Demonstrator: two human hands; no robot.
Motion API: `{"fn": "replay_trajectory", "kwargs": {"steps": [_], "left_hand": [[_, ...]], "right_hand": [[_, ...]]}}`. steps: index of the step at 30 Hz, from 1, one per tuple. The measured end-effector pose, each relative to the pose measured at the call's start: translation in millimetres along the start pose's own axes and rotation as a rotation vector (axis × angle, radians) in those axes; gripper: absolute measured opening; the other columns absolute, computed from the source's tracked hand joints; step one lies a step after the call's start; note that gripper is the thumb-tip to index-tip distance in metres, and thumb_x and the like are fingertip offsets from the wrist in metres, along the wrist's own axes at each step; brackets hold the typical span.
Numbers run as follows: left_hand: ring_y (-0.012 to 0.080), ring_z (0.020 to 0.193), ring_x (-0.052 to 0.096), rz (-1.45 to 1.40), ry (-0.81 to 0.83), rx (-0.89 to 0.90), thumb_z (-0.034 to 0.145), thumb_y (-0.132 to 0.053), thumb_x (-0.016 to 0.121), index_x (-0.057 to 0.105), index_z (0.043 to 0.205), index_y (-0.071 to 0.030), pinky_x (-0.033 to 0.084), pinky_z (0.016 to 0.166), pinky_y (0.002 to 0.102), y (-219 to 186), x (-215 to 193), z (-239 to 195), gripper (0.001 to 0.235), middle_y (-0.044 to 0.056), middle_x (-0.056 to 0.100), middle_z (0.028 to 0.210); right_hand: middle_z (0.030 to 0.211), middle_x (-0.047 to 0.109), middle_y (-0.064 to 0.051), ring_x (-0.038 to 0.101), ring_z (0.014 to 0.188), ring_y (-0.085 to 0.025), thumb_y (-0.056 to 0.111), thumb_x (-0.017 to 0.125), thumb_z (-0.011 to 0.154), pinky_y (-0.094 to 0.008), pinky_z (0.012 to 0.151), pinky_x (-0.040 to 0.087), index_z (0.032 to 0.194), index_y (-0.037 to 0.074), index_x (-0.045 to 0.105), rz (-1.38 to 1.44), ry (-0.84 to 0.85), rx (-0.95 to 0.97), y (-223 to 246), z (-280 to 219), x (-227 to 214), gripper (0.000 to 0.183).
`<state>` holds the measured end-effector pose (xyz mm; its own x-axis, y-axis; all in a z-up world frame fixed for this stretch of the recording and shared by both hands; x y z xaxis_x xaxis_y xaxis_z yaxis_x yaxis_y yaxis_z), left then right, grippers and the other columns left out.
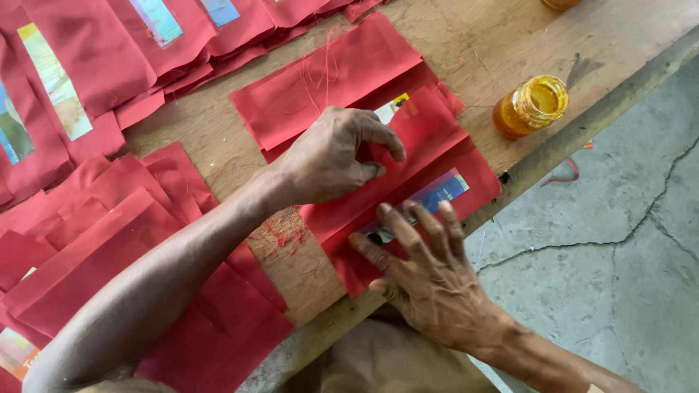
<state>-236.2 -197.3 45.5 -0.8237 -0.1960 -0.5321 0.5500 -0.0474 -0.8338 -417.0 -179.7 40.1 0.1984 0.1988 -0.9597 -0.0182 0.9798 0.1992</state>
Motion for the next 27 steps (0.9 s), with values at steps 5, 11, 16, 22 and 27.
{"fn": "replay_trajectory", "kwargs": {"steps": [5,11,16,22,27], "left_hand": [[0.0221,0.091,0.075,0.037,0.031,0.002,0.076,-0.002,0.078,0.075,0.102,-0.002,0.061,0.084,0.037,-7,5,4,0.026,0.009,0.076,0.099],[0.0246,0.094,0.07,0.139,0.061,0.009,0.075,-0.01,0.083,0.07,0.097,-0.003,0.06,0.081,0.039,-12,19,1,0.026,0.011,0.072,0.1],[0.0327,0.106,0.068,0.223,0.034,0.288,0.072,0.001,0.071,0.071,0.122,-0.006,0.058,0.09,0.044,-43,21,-14,0.051,0.015,0.07,0.114],[0.0289,0.121,0.062,0.268,-0.052,0.202,0.09,-0.006,0.071,0.062,0.136,-0.01,0.054,0.107,0.044,-94,-19,-65,0.048,0.01,0.067,0.127],[0.0301,0.137,0.057,0.374,-0.471,-0.021,0.08,0.005,0.072,0.058,0.14,-0.011,0.054,0.109,0.038,-85,-146,-126,0.064,0.013,0.059,0.147]], "right_hand": [[0.156,0.032,-0.017,0.026,0.144,-0.037,0.045,0.055,0.1,-0.063,0.121,0.016,0.149,0.035,0.051,-0.121,-0.021,0.039,-26,-3,-10,0.051],[0.157,0.03,-0.018,0.026,0.144,-0.039,0.044,0.053,0.099,-0.066,0.119,0.018,0.151,0.034,0.052,-0.294,-0.002,0.267,-94,-20,-25,0.053],[0.154,0.043,-0.019,0.038,0.145,-0.04,0.029,0.058,0.097,-0.057,0.122,0.026,0.128,0.017,0.061,0.001,-0.147,0.163,-79,-43,-33,0.034],[0.124,0.054,-0.01,0.061,0.113,-0.026,0.027,0.081,0.087,-0.041,0.093,0.054,0.111,0.023,0.072,0.129,-0.58,-0.187,-51,-53,-29,0.026],[0.125,0.056,-0.005,0.061,0.107,-0.018,0.023,0.082,0.08,-0.033,0.082,0.057,0.109,0.037,0.076,0.315,-0.637,-0.4,-42,-30,15,0.033]]}}
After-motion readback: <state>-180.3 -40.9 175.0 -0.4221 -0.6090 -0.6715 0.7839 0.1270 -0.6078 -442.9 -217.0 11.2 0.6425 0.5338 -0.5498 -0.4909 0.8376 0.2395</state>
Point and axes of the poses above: each hand's wrist, its own z-axis towards the middle knuckle, its own x-axis out of the palm, y = z × x, the point moved 8 cm from there along z, towards the middle knuckle
